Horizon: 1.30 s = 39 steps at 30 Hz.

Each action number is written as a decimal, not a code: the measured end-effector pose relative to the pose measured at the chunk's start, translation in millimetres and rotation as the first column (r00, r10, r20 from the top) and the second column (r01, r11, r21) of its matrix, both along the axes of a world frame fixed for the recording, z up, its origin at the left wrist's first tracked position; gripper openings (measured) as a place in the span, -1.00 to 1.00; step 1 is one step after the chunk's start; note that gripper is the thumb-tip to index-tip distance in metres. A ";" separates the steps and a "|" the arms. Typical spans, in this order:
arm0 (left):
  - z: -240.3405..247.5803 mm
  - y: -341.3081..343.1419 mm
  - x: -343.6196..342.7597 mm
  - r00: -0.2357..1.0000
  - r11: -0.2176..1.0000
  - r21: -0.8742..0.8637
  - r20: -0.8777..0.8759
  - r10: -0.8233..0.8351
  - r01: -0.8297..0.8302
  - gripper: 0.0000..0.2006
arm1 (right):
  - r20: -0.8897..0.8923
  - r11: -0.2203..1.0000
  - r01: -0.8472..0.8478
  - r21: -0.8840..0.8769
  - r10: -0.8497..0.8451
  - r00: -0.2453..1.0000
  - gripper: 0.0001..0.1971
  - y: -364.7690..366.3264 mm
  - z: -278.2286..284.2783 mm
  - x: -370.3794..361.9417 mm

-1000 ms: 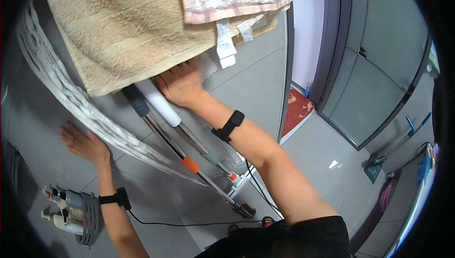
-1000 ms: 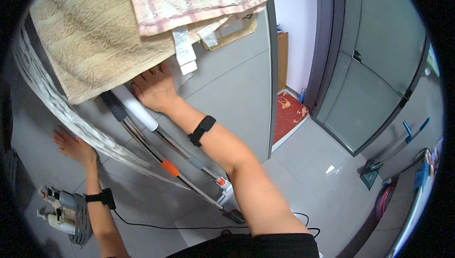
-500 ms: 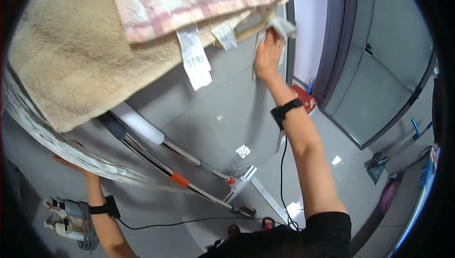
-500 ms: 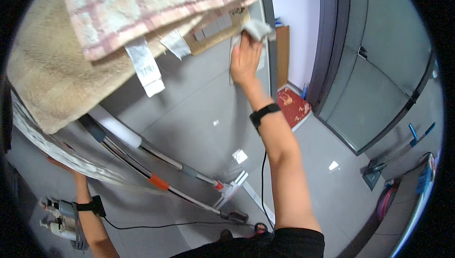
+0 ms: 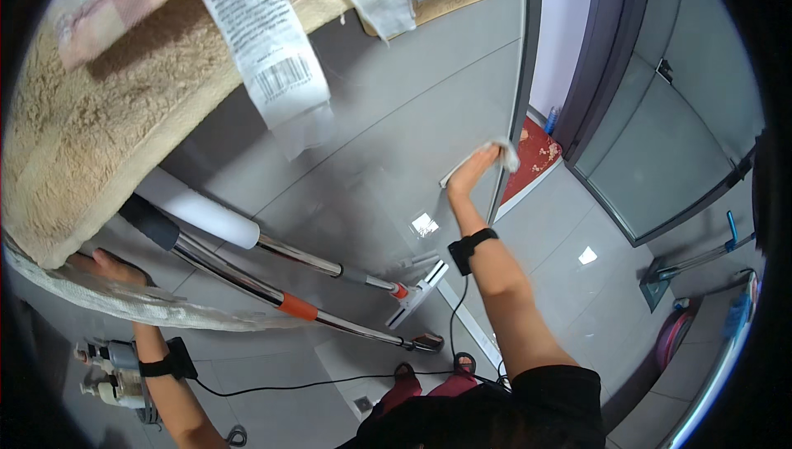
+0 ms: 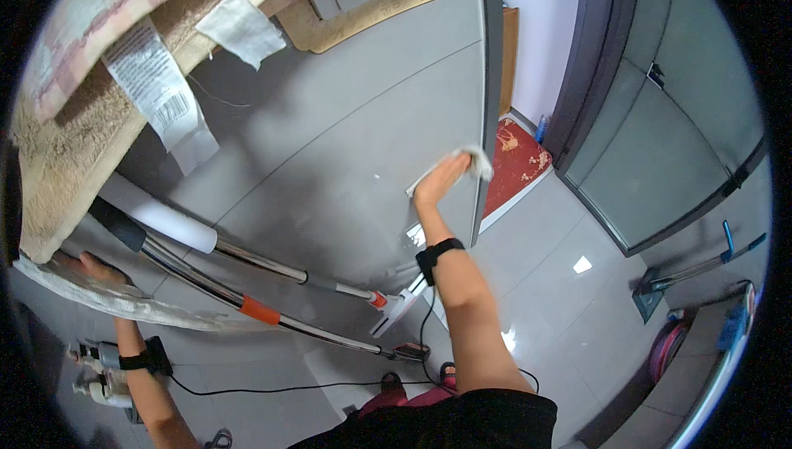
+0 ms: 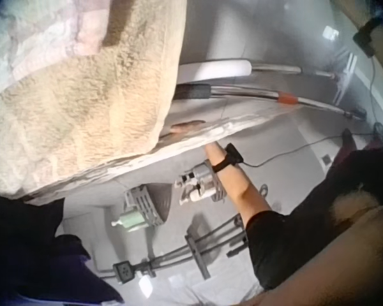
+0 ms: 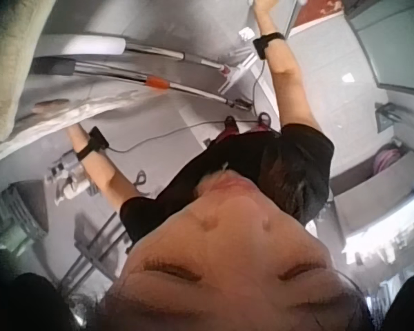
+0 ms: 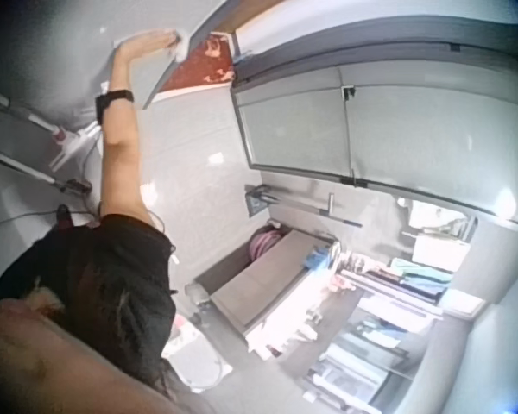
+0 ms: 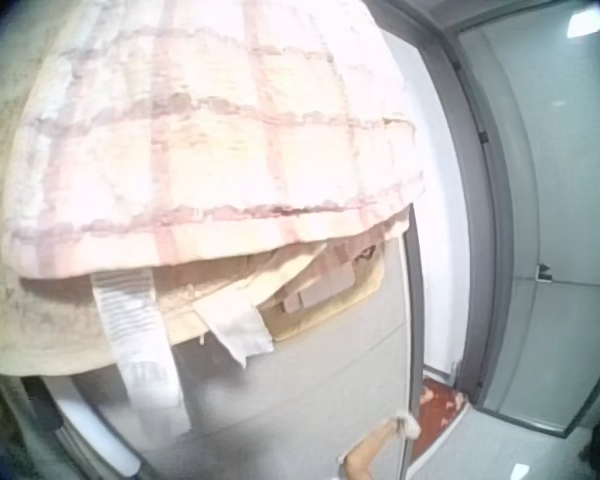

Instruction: Cleaning the tiles of a bathroom wall using a small white cloth.

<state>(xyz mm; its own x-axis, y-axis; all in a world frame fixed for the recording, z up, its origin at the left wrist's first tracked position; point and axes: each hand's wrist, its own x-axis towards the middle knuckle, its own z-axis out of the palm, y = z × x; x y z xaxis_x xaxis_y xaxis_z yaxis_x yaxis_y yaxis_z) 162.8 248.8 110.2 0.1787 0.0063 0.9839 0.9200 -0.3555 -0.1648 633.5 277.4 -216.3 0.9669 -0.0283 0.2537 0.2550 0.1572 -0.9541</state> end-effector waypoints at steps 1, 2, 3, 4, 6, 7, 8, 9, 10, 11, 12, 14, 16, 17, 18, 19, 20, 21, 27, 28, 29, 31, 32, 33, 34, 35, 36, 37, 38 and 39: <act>1.6 -1.5 19.9 0.998 0.997 0.043 0.009 -0.057 0.057 -0.37 | 0.000 1.000 -0.009 -0.002 0.009 1.000 -0.52 -0.4 -8.5 -5.7; 1.1 -8.3 32.1 1.000 0.999 0.029 -0.007 -0.024 0.024 -0.39 | -0.285 0.986 -0.127 0.107 0.153 0.946 -0.53 -1.5 -16.0 -8.9; -1.1 -4.0 34.5 1.000 1.000 0.029 -0.001 -0.005 0.005 -0.39 | -0.413 0.971 -0.165 0.171 0.223 0.883 -0.53 0.6 -17.7 -9.4; -1.7 -3.4 37.3 1.000 0.999 0.032 0.006 0.017 -0.018 -0.40 | -0.532 0.953 -0.190 0.238 0.292 0.795 -0.53 1.5 -14.3 -13.0; -0.9 -5.5 49.3 1.000 1.000 0.019 -0.008 -0.005 0.005 -0.41 | -0.266 0.995 0.077 0.058 -0.059 0.962 -0.54 24.9 9.9 -40.0; -2.7 -4.2 56.1 0.999 0.999 0.012 -0.019 -0.031 0.031 -0.43 | -0.158 0.982 0.191 0.002 -0.188 0.969 -0.55 30.0 26.3 -55.6; -8.2 -0.8 47.6 0.999 0.999 -0.001 -0.018 -0.036 0.036 -0.43 | 0.034 0.995 0.081 -0.062 -0.079 0.996 -0.57 23.9 75.3 -82.7; -12.1 0.3 25.6 0.994 0.993 -0.082 0.075 -0.081 0.087 -0.43 | 0.211 0.989 -0.023 -0.143 0.054 0.976 -0.57 11.8 118.5 -104.3; -17.4 3.7 -2.0 0.978 0.977 -0.158 0.174 -0.119 0.147 -0.44 | 0.211 0.988 -0.021 -0.152 0.053 0.976 -0.57 -2.5 145.6 -117.4; -23.5 10.1 -26.1 0.965 0.963 -0.197 0.226 -0.137 0.183 -0.44 | 0.390 0.988 -0.064 -0.140 0.114 0.914 -0.57 -17.6 171.2 -128.9; -29.3 17.3 -47.8 0.947 0.946 -0.232 0.280 -0.156 0.225 -0.44 | 0.554 0.985 -0.108 -0.137 0.166 0.816 -0.57 -32.8 192.8 -139.0; -42.1 34.3 -81.0 0.888 0.919 -0.271 0.435 -0.149 0.287 -0.45 | 0.814 0.968 -0.192 -0.160 0.239 0.530 -0.56 -45.9 211.0 -148.7; -44.8 34.9 -70.0 0.911 0.920 -0.288 0.387 -0.143 0.266 -0.46 | 0.792 0.964 -0.123 -0.235 0.263 0.550 -0.57 -35.0 182.8 -134.3; -43.2 35.0 -63.6 0.922 0.923 -0.289 0.362 -0.140 0.254 -0.46 | 0.770 0.951 -0.075 -0.301 0.288 0.570 -0.58 -27.2 164.7 -123.8; -40.7 30.6 -62.5 0.931 0.928 -0.289 0.342 -0.129 0.235 -0.47 | 0.668 0.907 -0.134 -0.399 0.388 0.635 -0.57 -23.8 152.7 -117.0; -39.4 28.5 -62.6 0.940 0.930 -0.297 0.321 -0.116 0.216 -0.47 | 0.543 0.846 -0.200 -0.495 0.481 0.689 -0.56 -23.2 139.2 -110.0; -37.9 27.1 -61.1 0.945 0.931 -0.299 0.308 -0.112 0.208 -0.47 | 0.646 0.920 -0.177 -0.349 0.373 0.666 -0.53 -23.5 125.5 -99.7; -35.9 25.9 -58.6 0.947 0.931 -0.302 0.301 -0.111 0.205 -0.48 | 0.728 0.970 -0.158 -0.184 0.243 0.641 -0.49 -23.0 114.6 -87.8; -37.0 27.1 -56.0 0.953 0.927 -0.319 0.284 -0.103 0.195 -0.50 | 0.177 0.992 -0.107 -0.070 0.118 0.977 -0.40 -14.1 38.4 -58.6; -37.5 26.1 -54.9 0.954 0.927 -0.320 0.283 -0.103 0.195 -0.50 | -0.132 0.996 -0.073 -0.052 0.066 0.989 -0.43 -12.1 37.0 -60.1; -38.1 25.2 -52.3 0.954 0.927 -0.319 0.281 -0.104 0.195 -0.50 | -0.127 0.997 -0.056 -0.052 0.050 0.991 -0.47 -10.0 37.4 -58.5; -38.0 23.8 -53.0 0.955 0.927 -0.321 0.279 -0.102 0.193 -0.51 | -0.026 0.995 -0.094 -0.015 0.094 0.995 -0.47 -12.0 61.5 -78.4; -37.7 23.3 -54.0 0.954 0.926 -0.323 0.281 -0.100 0.193 -0.51 | 0.076 0.991 -0.128 0.022 0.126 0.989 -0.48 -12.9 76.4 -90.3; -43.7 27.5 -49.7 0.950 0.921 -0.328 0.290 -0.114 0.211 -0.51 | 0.258 0.990 -0.131 0.058 0.112 0.960 -0.46 -12.5 89.3 -102.4; -42.3 24.2 -53.2 0.952 0.924 -0.322 0.287 -0.110 0.204 -0.52 | 0.418 0.981 -0.164 0.102 0.107 0.902 -0.45 -9.0 112.2 -129.1; -39.6 19.8 -59.6 0.954 0.927 -0.323 0.283 -0.099 0.191 -0.52 | 0.554 0.987 -0.162 -0.006 0.138 0.821 -0.44 -14.0 132.3 -152.1; -51.4 27.5 -60.6 0.947 0.918 -0.333 0.302 -0.110 0.213 -0.52 | 0.685 0.986 -0.110 -0.129 0.169 0.709 -0.43 -25.8 146.0 -162.5; -53.2 31.0 -62.6 0.944 0.916 -0.336 0.309 -0.113 0.220 -0.53 | 0.692 0.987 -0.089 -0.134 0.158 0.704 -0.43 -30.3 149.2 -163.8; -56.9 33.9 -62.0 0.942 0.912 -0.339 0.312 -0.121 0.229 -0.53 | 0.716 0.976 -0.147 -0.161 0.218 0.663 -0.41 -33.8 149.2 -163.7; -54.0 31.4 -65.2 0.946 0.914 -0.342 0.304 -0.114 0.220 -0.53 | 0.730 0.956 -0.221 -0.192 0.290 0.619 -0.40 -38.0 150.1 -166.3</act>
<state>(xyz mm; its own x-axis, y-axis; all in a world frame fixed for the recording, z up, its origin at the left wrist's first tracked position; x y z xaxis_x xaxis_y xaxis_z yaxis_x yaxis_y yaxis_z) 97.6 280.2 56.2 -0.0645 0.3694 0.9270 0.8312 -0.4942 0.2548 467.3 239.4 -66.2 0.4134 0.2421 0.8777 0.8422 0.2646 -0.4697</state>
